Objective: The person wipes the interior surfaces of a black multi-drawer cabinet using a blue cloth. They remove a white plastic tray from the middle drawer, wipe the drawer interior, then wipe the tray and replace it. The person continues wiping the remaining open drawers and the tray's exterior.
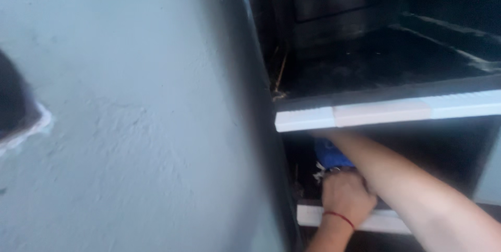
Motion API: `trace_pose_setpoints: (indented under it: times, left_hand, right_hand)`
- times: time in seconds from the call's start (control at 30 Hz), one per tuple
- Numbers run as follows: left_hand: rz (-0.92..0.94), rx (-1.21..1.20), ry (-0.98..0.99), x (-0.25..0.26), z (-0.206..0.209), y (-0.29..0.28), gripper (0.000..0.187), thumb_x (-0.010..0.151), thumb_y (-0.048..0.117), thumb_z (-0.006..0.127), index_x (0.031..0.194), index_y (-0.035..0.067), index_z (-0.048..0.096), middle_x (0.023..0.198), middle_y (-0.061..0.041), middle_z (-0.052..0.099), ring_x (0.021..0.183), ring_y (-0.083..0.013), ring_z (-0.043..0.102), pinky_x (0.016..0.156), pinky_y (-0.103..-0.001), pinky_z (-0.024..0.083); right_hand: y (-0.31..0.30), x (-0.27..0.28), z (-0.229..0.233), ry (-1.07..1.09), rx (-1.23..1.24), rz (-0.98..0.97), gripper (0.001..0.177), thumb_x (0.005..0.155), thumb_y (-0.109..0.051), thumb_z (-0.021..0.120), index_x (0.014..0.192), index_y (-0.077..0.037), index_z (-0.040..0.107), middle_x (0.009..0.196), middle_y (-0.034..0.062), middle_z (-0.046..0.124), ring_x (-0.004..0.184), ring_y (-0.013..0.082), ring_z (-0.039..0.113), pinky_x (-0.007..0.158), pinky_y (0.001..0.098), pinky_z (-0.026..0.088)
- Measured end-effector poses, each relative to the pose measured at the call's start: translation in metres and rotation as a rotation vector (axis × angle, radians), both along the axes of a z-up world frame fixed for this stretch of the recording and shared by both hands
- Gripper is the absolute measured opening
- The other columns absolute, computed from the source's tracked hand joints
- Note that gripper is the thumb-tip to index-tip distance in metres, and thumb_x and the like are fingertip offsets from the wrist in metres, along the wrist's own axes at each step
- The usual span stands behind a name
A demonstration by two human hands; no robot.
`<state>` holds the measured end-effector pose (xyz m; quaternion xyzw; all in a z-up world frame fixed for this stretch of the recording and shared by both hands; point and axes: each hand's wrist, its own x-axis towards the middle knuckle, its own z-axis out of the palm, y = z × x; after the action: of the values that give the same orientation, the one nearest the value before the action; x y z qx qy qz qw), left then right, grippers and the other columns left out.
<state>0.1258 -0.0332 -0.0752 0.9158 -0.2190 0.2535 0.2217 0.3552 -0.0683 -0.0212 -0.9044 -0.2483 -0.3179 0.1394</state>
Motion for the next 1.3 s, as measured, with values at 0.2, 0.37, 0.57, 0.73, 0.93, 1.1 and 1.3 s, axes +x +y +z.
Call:
trace_pose_setpoints:
  times: [0.2, 0.37, 0.57, 0.73, 0.93, 1.1, 1.3]
  left_hand:
    - [-0.047, -0.049, -0.105, 0.001, 0.003, 0.006, 0.034, 0.095, 0.034, 0.060, 0.085, 0.006, 0.074, 0.085, -0.019, 0.071, 0.078, -0.0378, 0.069, 0.077, -0.052, 0.054]
    - [-0.006, 0.044, 0.044, -0.002, 0.000, 0.005, 0.044, 0.105, 0.038, 0.054, 0.084, 0.005, 0.073, 0.084, -0.020, 0.071, 0.082, -0.0386, 0.069, 0.083, -0.052, 0.053]
    - [-0.006, 0.215, 0.250, -0.018, 0.015, 0.005, 0.049, 0.100, 0.046, 0.055, 0.097, 0.002, 0.076, 0.105, -0.022, 0.073, 0.105, -0.0368, 0.068, 0.096, -0.052, 0.050]
    - [-0.023, 0.062, -0.337, -0.056, -0.009, 0.011, 0.058, 0.089, 0.052, 0.059, 0.112, 0.000, 0.069, 0.119, -0.020, 0.067, 0.116, -0.0347, 0.060, 0.098, -0.051, 0.046]
    - [-0.088, -0.073, -0.178, -0.050, -0.013, 0.008, 0.045, 0.099, 0.043, 0.057, 0.099, 0.000, 0.072, 0.107, -0.021, 0.070, 0.105, -0.0372, 0.063, 0.095, -0.051, 0.045]
    - [-0.037, 0.039, -0.005, -0.043, -0.013, 0.011, 0.049, 0.096, 0.045, 0.061, 0.082, 0.000, 0.074, 0.089, -0.023, 0.073, 0.095, -0.0391, 0.064, 0.106, -0.049, 0.045]
    - [-0.107, -0.084, -0.083, -0.044, -0.008, 0.013, 0.051, 0.084, 0.043, 0.063, 0.110, 0.000, 0.073, 0.108, -0.023, 0.072, 0.107, -0.0403, 0.066, 0.102, -0.051, 0.044]
  right_hand:
    - [0.010, 0.012, 0.010, 0.122, -0.072, -0.054, 0.038, 0.089, -0.004, 0.052, 0.119, -0.015, 0.072, 0.124, 0.0106, 0.068, 0.117, 0.0306, 0.063, 0.102, 0.0434, 0.048]
    - [0.007, -0.058, 0.015, 0.278, -0.236, 0.003, 0.044, 0.087, 0.001, 0.051, 0.119, -0.018, 0.074, 0.127, 0.0073, 0.068, 0.123, 0.0296, 0.061, 0.105, 0.0421, 0.046]
    - [-0.028, -0.133, 0.045, 0.652, -0.486, 1.071, 0.054, 0.075, 0.012, 0.050, 0.116, -0.010, 0.078, 0.125, 0.0110, 0.077, 0.122, 0.0294, 0.072, 0.118, 0.0448, 0.036]
    - [-0.058, -0.140, 0.057, 0.669, -0.316, 0.110, 0.040, 0.092, 0.002, 0.044, 0.111, -0.011, 0.077, 0.121, 0.0112, 0.076, 0.115, 0.0263, 0.072, 0.103, 0.0408, 0.054]
    - [-0.008, -0.136, 0.027, 0.215, -0.223, -0.044, 0.029, 0.087, -0.004, 0.056, 0.111, -0.004, 0.073, 0.116, 0.0232, 0.071, 0.110, 0.0384, 0.067, 0.096, 0.0504, 0.051]
    - [0.019, -0.125, 0.016, 0.278, -0.275, 0.029, 0.028, 0.086, -0.003, 0.058, 0.107, -0.007, 0.076, 0.114, 0.0212, 0.073, 0.113, 0.0376, 0.067, 0.100, 0.0481, 0.052]
    - [0.010, -0.168, 0.010, 0.117, -0.388, 0.314, 0.043, 0.071, 0.005, 0.063, 0.104, -0.015, 0.082, 0.124, 0.0238, 0.068, 0.123, 0.0425, 0.058, 0.105, 0.0536, 0.043]
